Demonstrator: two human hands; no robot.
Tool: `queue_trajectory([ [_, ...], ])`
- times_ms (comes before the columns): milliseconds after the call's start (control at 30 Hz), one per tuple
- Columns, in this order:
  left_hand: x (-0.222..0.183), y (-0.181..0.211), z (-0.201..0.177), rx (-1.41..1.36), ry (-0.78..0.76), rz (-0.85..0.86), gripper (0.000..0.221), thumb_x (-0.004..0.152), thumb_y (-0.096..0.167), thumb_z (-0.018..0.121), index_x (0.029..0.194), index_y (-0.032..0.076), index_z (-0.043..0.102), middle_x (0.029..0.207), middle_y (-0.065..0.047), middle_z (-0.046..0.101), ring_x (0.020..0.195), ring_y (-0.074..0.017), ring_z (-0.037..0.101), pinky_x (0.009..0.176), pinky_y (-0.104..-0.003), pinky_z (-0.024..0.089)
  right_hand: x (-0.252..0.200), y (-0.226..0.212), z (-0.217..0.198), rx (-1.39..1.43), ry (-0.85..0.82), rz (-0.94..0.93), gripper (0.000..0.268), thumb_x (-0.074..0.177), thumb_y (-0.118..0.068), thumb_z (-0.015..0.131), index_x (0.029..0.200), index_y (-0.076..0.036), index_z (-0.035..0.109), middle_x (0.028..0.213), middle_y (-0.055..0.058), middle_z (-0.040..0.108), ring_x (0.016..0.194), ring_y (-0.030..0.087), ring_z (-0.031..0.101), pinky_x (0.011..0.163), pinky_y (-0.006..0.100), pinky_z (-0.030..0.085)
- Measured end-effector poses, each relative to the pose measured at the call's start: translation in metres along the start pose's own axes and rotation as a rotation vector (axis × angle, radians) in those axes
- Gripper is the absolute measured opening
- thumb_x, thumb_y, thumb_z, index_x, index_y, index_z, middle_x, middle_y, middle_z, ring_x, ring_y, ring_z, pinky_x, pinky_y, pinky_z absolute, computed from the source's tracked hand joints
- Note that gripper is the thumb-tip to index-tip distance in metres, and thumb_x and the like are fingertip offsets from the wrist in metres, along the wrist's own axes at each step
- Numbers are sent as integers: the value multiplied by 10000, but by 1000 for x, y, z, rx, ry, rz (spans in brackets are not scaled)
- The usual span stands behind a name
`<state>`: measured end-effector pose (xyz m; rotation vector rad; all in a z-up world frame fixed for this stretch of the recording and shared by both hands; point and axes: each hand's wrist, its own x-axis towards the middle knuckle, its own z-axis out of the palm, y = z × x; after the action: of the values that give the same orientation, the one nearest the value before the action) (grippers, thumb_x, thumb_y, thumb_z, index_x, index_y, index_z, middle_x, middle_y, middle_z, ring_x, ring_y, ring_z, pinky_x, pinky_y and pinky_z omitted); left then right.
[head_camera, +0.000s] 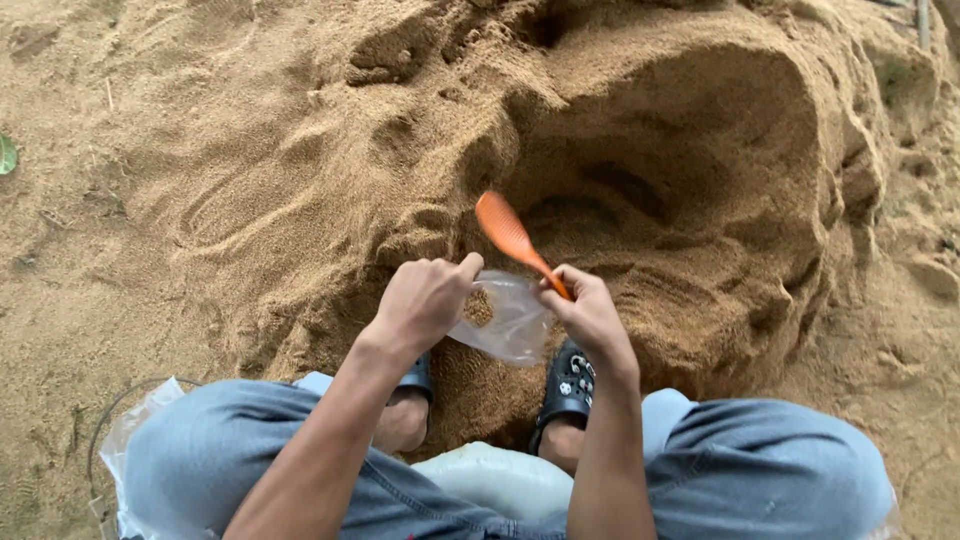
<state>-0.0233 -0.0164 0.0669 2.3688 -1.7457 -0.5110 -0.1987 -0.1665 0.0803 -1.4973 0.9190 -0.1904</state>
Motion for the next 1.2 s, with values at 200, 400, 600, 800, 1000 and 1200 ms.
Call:
queue_trajectory([
  [200,-7,-7,-7,19,-29,-89,226,1009,55,533,1225,47,597,663,-100,700,525,-199,672,492,-331,540,45,22,-24,32,39,152,148,979,-209,684,1050,-87,729,765,36,602,695,120,476,678,252,385],
  [400,-8,-5,-18,-15,3,-127,300,969,-42,513,1233,45,626,872,-131,724,540,-171,677,478,-279,530,176,210,-90,-70,454,203,183,1041,-141,586,1142,-32,693,771,67,622,653,114,603,591,238,524],
  [600,-3,-10,-21,-259,70,31,206,882,-110,524,922,19,680,1366,-193,544,647,-259,734,458,-329,652,234,304,-125,-472,847,433,434,927,-180,498,1309,-314,657,1155,124,729,1064,415,655,948,463,481],
  [800,-5,-19,-11,-207,-65,-174,372,870,129,639,1236,63,619,1492,-155,524,981,-324,738,733,-473,650,241,301,-64,-419,603,185,414,1011,-108,555,1408,-204,625,1034,124,711,917,279,653,876,366,480],
  [1000,4,-13,-26,-299,-290,-382,762,837,-19,591,1534,88,301,1631,-103,303,764,-381,770,679,-548,655,212,229,-30,-186,216,155,428,995,-77,581,1410,-175,622,1122,29,651,930,112,423,820,254,247],
  [1200,-2,-14,-52,-448,-252,-327,821,712,-281,541,1436,100,483,1561,-64,449,570,-225,732,575,-353,669,203,234,-26,-404,447,247,347,1036,-281,548,1341,-161,664,1094,67,689,953,238,667,909,378,504],
])
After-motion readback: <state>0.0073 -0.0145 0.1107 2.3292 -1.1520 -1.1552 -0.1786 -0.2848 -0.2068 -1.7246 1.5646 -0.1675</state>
